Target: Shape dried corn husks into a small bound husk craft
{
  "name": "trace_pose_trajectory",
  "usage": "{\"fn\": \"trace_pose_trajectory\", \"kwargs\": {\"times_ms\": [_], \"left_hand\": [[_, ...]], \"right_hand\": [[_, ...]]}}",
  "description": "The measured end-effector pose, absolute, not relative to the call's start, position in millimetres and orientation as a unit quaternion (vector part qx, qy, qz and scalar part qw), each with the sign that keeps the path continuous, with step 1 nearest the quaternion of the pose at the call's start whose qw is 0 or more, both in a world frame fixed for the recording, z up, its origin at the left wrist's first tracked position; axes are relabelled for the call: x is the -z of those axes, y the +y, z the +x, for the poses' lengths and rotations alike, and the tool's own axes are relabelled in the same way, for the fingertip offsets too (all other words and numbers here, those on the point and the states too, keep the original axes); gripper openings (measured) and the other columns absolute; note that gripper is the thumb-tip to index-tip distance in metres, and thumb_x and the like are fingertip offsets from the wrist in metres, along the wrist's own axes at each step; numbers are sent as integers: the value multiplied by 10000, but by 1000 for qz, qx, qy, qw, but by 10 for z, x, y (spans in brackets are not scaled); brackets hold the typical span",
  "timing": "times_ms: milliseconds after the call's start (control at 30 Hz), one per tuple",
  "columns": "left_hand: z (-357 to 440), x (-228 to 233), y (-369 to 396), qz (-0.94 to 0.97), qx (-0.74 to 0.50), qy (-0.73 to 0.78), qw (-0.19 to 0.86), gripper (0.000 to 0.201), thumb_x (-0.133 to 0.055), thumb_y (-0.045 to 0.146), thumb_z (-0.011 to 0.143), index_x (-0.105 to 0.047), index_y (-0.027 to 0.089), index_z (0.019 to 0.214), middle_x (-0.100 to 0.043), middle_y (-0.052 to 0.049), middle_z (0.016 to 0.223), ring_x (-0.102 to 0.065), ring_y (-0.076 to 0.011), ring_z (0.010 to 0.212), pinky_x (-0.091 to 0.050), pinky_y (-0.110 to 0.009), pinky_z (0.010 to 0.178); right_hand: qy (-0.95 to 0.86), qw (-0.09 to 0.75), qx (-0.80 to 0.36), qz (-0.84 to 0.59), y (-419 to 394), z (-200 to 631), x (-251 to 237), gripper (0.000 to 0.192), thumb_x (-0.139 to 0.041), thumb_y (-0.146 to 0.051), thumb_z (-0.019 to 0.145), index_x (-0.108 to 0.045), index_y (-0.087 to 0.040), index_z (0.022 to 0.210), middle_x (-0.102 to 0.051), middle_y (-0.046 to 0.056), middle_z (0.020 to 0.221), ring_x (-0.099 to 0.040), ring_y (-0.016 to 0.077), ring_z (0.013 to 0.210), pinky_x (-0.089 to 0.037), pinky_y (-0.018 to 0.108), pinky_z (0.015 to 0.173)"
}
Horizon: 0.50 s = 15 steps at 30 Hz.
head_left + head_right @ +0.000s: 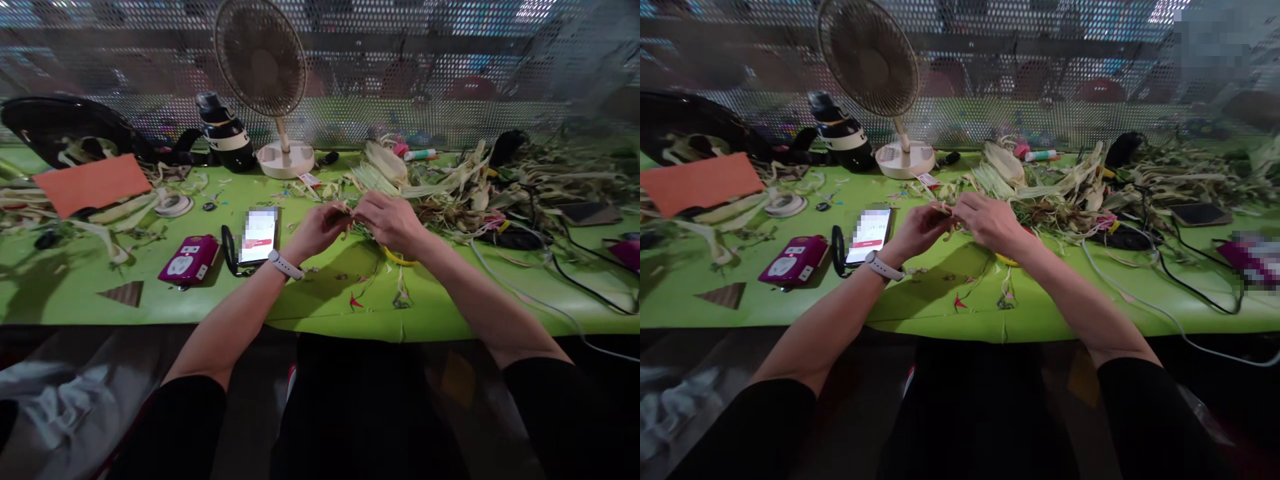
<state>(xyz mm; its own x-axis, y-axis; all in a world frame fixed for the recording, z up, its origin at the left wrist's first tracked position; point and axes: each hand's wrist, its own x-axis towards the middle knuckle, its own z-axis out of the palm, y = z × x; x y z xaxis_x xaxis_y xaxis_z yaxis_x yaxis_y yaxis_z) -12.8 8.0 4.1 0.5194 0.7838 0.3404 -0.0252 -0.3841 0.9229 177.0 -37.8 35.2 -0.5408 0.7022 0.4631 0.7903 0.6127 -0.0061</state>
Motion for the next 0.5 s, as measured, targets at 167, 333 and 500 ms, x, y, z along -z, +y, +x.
{"fn": "trace_pose_trajectory", "kwargs": {"times_ms": [167, 333, 500], "left_hand": [[-137, -78, 9, 723, -351, 224, 551, 228, -811, 356, 718, -704, 173, 799, -662, -18, 686, -574, -115, 621, -490, -261, 646], [-106, -99, -21, 636, -419, 208, 614, 371, -868, 440, 629, -704, 169, 823, -690, -16, 764, -605, -108, 690, -501, -238, 675], [-62, -86, 24, 560, -495, 249, 616, 298, -866, 348, 651, -656, 168, 762, -639, 22, 691, -542, -70, 604, -445, -205, 589]], "right_hand": [[-848, 330, -42, -412, -274, 1862, -381, 233, -488, -338, 967, -605, -183, 839, -600, 73, 861, -527, 190, 802, -399, 310, 701], [-765, 418, -242, -427, -191, 1807, -257, 273, -564, -439, 894, -549, -187, 790, -563, 12, 733, -497, 149, 695, -401, 286, 663], [-737, 436, -274, -437, -210, 1673, -113, 249, -487, -419, 911, -534, -191, 823, -583, 15, 749, -485, 137, 652, -398, 279, 641]]}}
